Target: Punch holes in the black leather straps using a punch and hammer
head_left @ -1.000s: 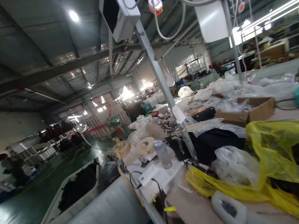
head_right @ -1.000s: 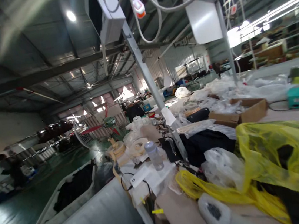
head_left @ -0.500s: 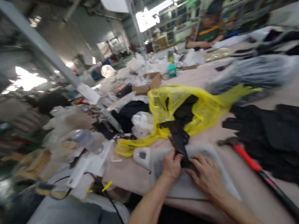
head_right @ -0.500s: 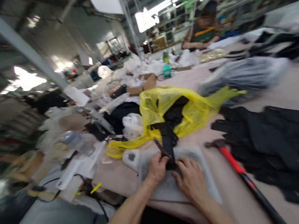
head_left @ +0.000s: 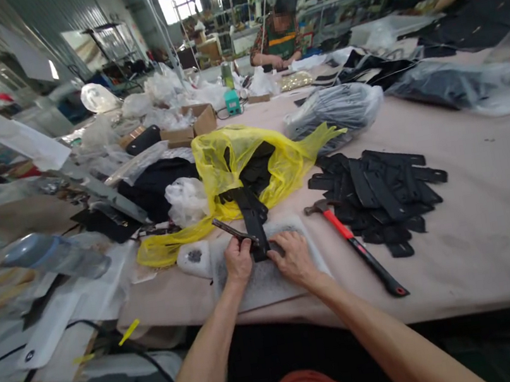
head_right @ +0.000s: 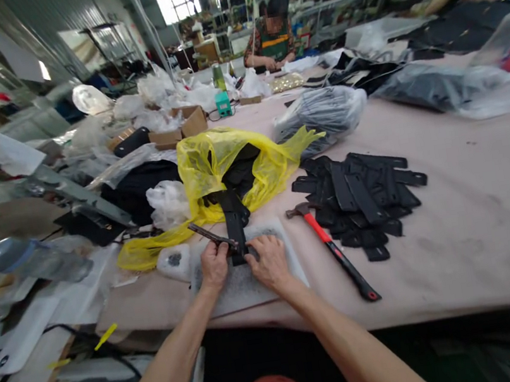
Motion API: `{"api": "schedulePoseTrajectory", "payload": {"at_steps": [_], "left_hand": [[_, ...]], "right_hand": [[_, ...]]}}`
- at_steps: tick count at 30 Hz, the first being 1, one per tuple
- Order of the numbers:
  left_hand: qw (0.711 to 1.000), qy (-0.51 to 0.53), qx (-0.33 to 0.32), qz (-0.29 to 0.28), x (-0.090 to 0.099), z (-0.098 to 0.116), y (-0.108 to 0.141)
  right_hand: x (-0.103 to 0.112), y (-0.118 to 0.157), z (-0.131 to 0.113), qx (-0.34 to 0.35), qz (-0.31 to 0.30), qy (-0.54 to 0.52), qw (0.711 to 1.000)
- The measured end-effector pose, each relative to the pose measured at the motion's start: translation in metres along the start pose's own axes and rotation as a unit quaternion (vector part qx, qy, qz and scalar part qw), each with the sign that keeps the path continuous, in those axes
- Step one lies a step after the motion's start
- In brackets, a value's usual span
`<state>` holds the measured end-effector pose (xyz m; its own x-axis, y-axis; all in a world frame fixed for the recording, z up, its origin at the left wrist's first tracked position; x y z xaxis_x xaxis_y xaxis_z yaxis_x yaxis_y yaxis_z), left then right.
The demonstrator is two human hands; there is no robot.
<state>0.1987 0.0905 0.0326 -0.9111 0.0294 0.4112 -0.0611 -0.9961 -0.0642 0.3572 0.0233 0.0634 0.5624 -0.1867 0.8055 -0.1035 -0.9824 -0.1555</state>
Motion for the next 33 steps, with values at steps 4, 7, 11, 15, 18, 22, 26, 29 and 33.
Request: {"api": "schedulePoseTrajectory", "payload": {"at_steps": [4,7,11,15,18,22,26,29,33], "left_hand": [[1.000,-0.007,0.014,0.019,0.003,-0.005,0.001],[0.999,-0.023,0.013,0.020,0.003,-0.002,0.002],[0.998,-0.051,0.010,0.026,0.003,0.002,0.002],[0.998,-0.056,0.011,0.024,0.002,0.001,0.000],[0.998,-0.058,0.014,0.027,0.001,0.001,-0.001],[0.998,-0.054,0.023,0.025,0.001,0.003,0.000],[0.999,-0.043,0.021,0.018,0.001,0.003,0.001],[0.999,-0.041,0.023,0.012,0.001,0.002,0.001],[0.999,-0.033,0.029,0.006,-0.001,-0.001,0.001]], "right_hand": [[-0.007,-0.008,-0.008,0.016,-0.023,0.039,0.999],[-0.012,-0.012,-0.012,0.019,-0.048,0.060,0.997],[-0.016,-0.014,-0.013,0.017,-0.050,0.057,0.997],[-0.019,-0.017,-0.017,0.016,-0.058,0.056,0.997],[-0.015,-0.019,-0.016,0.000,-0.066,0.010,0.998],[0.018,-0.001,0.004,-0.062,-0.021,-0.173,0.983],[0.060,0.062,0.041,-0.121,0.002,-0.239,0.964],[0.075,0.136,0.090,-0.199,0.000,-0.195,0.960],[0.073,0.243,0.173,-0.292,-0.027,-0.081,0.953]]}}
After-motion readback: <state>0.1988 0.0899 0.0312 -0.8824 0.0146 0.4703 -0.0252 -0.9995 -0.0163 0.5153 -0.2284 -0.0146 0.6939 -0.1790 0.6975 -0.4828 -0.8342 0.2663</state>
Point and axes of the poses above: each hand's wrist, its own y-axis away from the middle knuckle, its own x-axis out of the back of the hand, z = x × y, the point moved 6 cm from there along -y, towards the middle knuckle, and after that the axes turned 2 degrees about -y, right-handed, at the moved point
